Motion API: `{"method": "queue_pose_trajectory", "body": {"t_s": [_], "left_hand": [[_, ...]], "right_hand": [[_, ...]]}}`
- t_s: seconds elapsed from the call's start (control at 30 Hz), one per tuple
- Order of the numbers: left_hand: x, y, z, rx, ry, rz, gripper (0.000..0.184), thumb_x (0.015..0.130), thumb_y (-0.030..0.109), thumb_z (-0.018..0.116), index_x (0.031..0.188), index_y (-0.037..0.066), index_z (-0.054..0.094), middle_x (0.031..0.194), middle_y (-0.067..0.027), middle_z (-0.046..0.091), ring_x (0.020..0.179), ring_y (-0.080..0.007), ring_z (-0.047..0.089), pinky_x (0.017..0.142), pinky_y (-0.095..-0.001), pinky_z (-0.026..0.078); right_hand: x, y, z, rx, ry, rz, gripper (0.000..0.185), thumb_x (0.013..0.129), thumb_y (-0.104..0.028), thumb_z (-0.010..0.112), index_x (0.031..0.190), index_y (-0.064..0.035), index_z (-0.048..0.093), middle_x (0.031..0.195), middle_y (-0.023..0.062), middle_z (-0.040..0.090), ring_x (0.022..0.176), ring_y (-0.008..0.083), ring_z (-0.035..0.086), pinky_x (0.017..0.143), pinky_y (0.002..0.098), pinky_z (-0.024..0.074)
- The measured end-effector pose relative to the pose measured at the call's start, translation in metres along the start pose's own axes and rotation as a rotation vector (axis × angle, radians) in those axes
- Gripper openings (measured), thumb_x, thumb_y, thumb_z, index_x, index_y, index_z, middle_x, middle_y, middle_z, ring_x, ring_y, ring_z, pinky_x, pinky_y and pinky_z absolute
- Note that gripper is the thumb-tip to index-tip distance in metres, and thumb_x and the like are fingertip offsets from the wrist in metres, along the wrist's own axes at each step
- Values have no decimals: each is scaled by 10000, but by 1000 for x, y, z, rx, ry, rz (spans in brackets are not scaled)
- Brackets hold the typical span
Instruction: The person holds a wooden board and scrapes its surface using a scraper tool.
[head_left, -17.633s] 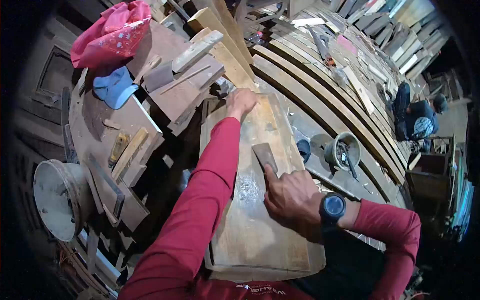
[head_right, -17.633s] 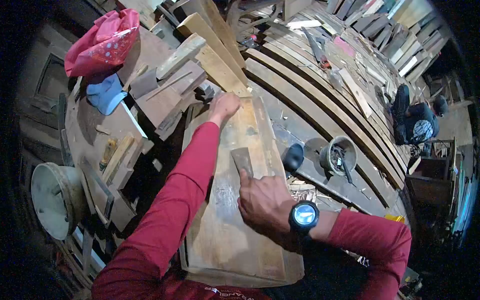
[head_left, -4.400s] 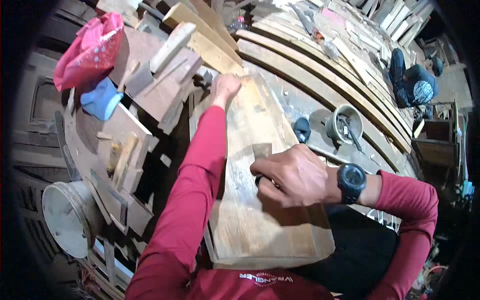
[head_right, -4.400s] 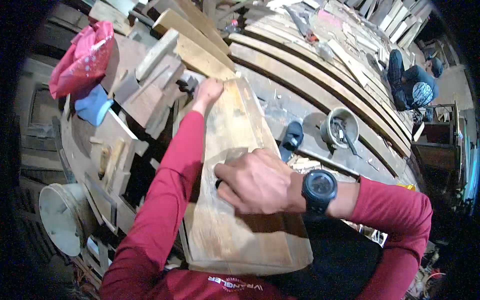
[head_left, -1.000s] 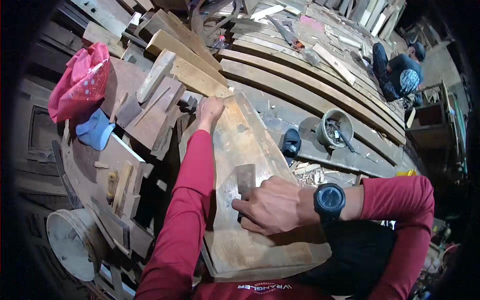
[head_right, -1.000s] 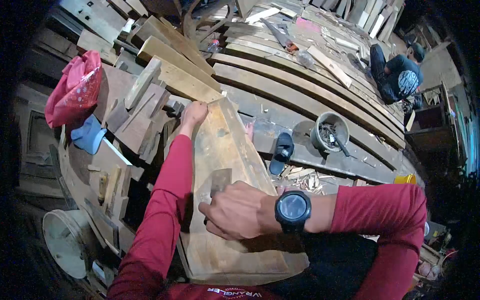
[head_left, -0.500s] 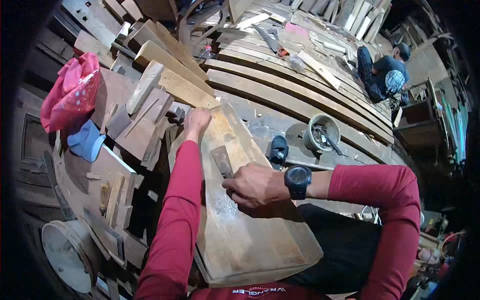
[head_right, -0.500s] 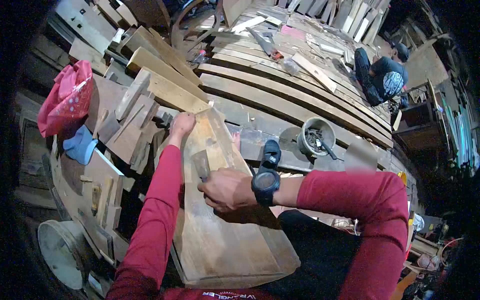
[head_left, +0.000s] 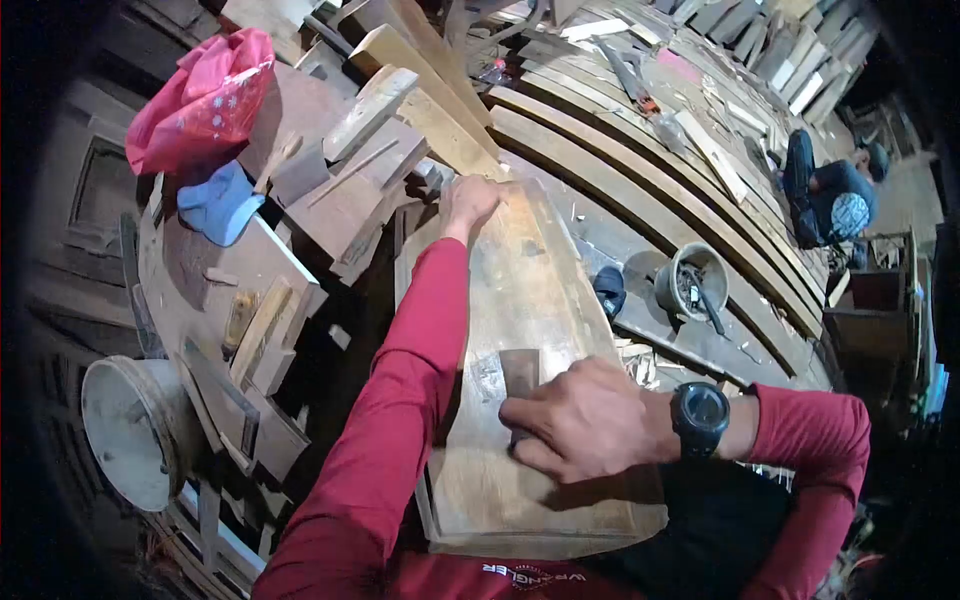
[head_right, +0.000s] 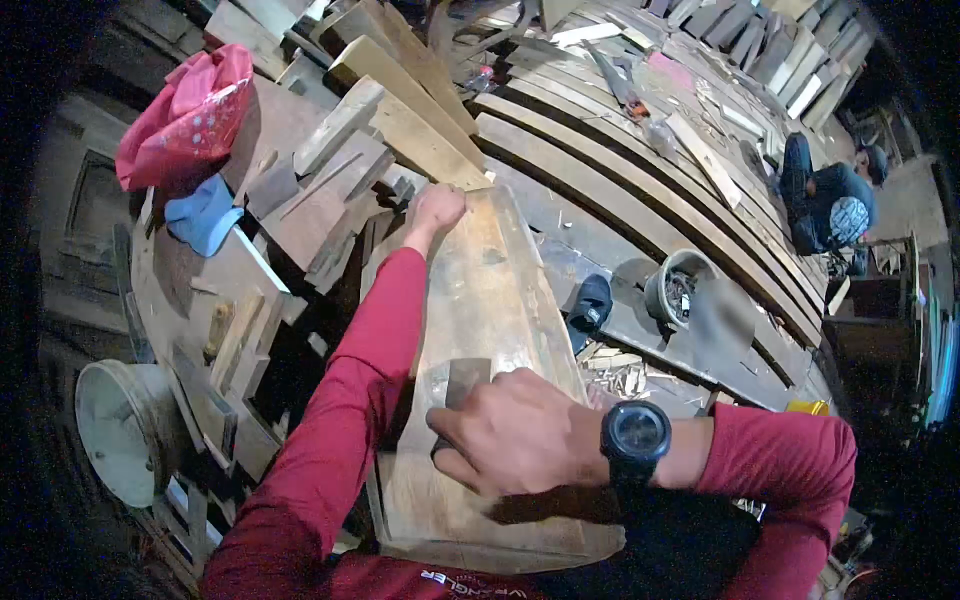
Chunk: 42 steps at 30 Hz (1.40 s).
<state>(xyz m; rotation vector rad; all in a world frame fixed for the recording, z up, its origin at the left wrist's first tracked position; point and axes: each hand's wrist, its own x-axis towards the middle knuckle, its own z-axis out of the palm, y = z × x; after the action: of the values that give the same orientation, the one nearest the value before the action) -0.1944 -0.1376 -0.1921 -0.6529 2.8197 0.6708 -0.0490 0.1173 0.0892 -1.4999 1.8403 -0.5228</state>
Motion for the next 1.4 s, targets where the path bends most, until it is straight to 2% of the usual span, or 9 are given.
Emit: {"method": "queue_pose_trajectory", "body": {"t_s": [0.2,0.4,0.6,0.63,0.8,0.87,1.07,1.23,1.4], "left_hand": [[-4,2,-3,-2,75,51,453,911,359,453,1099,71,748,1197,-218,680,1145,-428,630,1024,-484,482],[-2,1,-5,-109,8,-59,466,911,382,457,1069,55,748,1186,-222,679,1135,-431,635,1003,-481,487],[34,-21,38,34,37,150,432,882,371,504,1006,44,757,1173,-224,685,1140,-422,629,990,-491,490],[20,-14,27,-121,112,-10,406,875,342,507,977,39,757,1138,-231,692,1101,-421,641,961,-494,500],[9,-6,11,40,25,149,460,903,365,439,978,38,755,1119,-209,698,1099,-439,633,991,-512,475],[-14,13,-17,-27,17,70,485,921,375,414,1024,44,753,1160,-216,687,1127,-439,624,1014,-505,465],[-1,4,-3,-14,10,-20,449,908,357,465,1060,47,752,1212,-209,674,1146,-410,637,1023,-462,481],[-8,12,-13,-32,-11,-1,485,940,369,399,1127,71,734,1228,-229,662,1172,-418,613,1027,-501,463],[-7,-1,-1,-11,-45,-24,532,949,394,397,1132,11,719,1249,-246,646,1200,-425,596,1048,-501,450]], "right_hand": [[14,75,43,-70,150,89,206,912,-228,598,1018,-53,584,811,192,639,732,434,641,656,514,524],[4,11,3,-88,-132,51,199,929,-250,593,970,-57,565,757,173,632,687,411,650,610,504,528],[11,68,23,-163,55,84,232,945,-273,590,952,-41,584,740,173,626,629,394,645,572,490,529],[8,54,17,-186,49,37,240,939,-285,598,942,-46,582,737,171,624,622,390,644,566,489,528],[-6,27,22,-102,-9,-24,280,960,-274,547,1012,-4,600,687,195,645,666,414,678,622,506,557],[-5,44,22,-175,-5,148,240,988,-212,490,1040,-4,600,760,216,662,714,409,689,625,511,550],[-14,0,-1,-76,82,-116,237,924,-276,605,893,-44,570,676,141,620,592,371,647,541,455,533],[-6,53,29,-118,87,72,227,946,-231,559,909,-7,559,702,208,622,635,438,636,605,513,530],[-17,9,8,-9,-26,-66,234,969,-235,547,928,-5,549,728,187,628,637,416,645,614,512,541]]}}
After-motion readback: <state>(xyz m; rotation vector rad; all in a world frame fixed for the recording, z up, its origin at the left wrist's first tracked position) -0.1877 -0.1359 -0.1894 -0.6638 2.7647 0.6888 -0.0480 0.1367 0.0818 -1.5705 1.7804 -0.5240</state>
